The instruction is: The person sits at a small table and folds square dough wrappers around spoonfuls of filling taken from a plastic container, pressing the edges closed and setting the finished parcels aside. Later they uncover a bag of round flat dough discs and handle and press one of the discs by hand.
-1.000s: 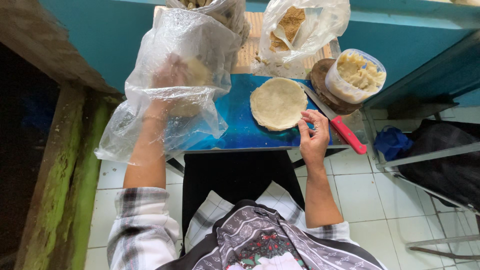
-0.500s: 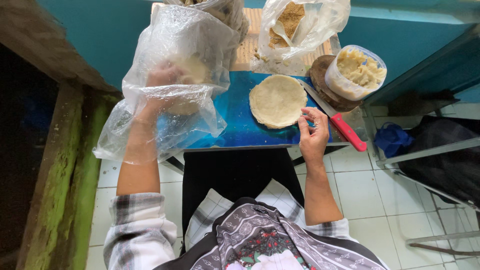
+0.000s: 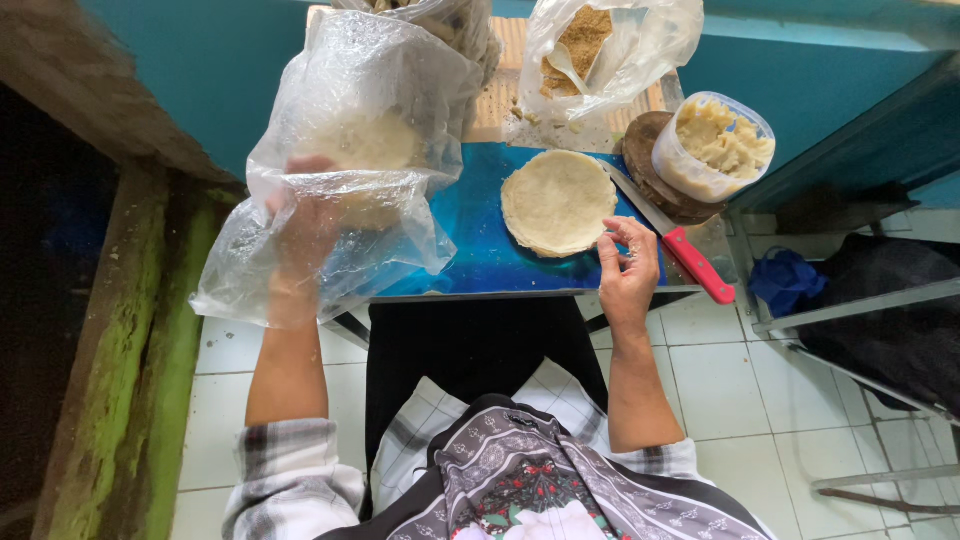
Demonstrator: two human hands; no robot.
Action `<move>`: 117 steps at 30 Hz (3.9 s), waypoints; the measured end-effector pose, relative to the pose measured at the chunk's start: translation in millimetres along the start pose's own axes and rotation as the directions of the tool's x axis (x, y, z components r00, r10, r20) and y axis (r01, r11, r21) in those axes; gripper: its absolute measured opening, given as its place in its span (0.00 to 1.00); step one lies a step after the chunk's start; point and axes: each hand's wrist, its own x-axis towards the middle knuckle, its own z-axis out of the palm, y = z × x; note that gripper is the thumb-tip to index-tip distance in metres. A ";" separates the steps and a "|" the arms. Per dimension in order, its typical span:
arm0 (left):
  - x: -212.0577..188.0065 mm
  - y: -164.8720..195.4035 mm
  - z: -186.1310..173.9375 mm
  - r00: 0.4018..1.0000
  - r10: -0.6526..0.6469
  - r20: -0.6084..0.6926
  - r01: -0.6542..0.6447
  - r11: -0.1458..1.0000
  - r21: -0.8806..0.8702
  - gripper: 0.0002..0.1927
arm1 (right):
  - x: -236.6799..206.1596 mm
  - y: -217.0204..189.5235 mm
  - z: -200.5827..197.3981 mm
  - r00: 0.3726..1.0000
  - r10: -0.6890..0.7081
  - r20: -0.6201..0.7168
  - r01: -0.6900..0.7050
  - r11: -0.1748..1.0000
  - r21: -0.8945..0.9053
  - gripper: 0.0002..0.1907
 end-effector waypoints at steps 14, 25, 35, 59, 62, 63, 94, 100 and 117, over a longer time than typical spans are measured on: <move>-63.8 103.2 -71.4 0.882 0.320 -0.347 -0.377 0.919 -0.113 0.06 | -19.1 -62.1 38.9 0.973 -0.183 0.144 0.191 0.980 -0.046 0.12; -58.0 219.7 -116.3 0.974 0.201 0.099 -0.102 0.792 -0.602 0.10 | -65.8 -91.1 31.0 0.618 -0.053 0.785 -0.496 0.748 0.441 0.26; -22.7 124.9 -110.4 0.955 0.101 0.279 -0.128 0.989 0.079 0.25 | -42.2 -39.6 3.9 0.778 0.181 0.602 -0.404 0.877 0.258 0.22; -150.1 74.8 -53.2 0.412 -0.857 0.308 0.390 -0.140 -0.910 0.36 | -117.2 -59.3 146.1 0.834 -0.202 0.513 0.122 0.975 0.185 0.08; -143.8 77.8 -58.3 0.460 -0.840 0.289 0.237 -0.198 -0.951 0.31 | -112.9 -71.5 142.5 0.835 -0.107 0.540 -0.017 0.976 0.219 0.12; -140.8 77.0 -60.6 0.495 -0.826 0.270 0.219 -0.182 -0.959 0.31 | -107.0 -76.4 140.3 0.868 -0.196 0.457 0.120 0.974 0.190 0.17; -50.7 33.3 -54.2 0.613 -0.405 0.678 0.505 -0.460 -0.731 0.37 | 11.6 -100.5 191.1 0.365 -0.844 0.394 0.927 0.288 -0.241 0.13; -43.3 35.4 -38.6 0.649 -0.384 0.657 0.412 -0.549 -0.727 0.30 | -5.1 -98.9 184.5 0.481 -0.787 0.387 0.876 0.453 -0.167 0.18; -58.7 22.3 39.9 0.774 -0.321 0.546 0.206 -0.687 -0.696 0.13 | -29.8 -36.4 137.9 0.476 0.254 0.842 -0.812 0.494 0.310 0.44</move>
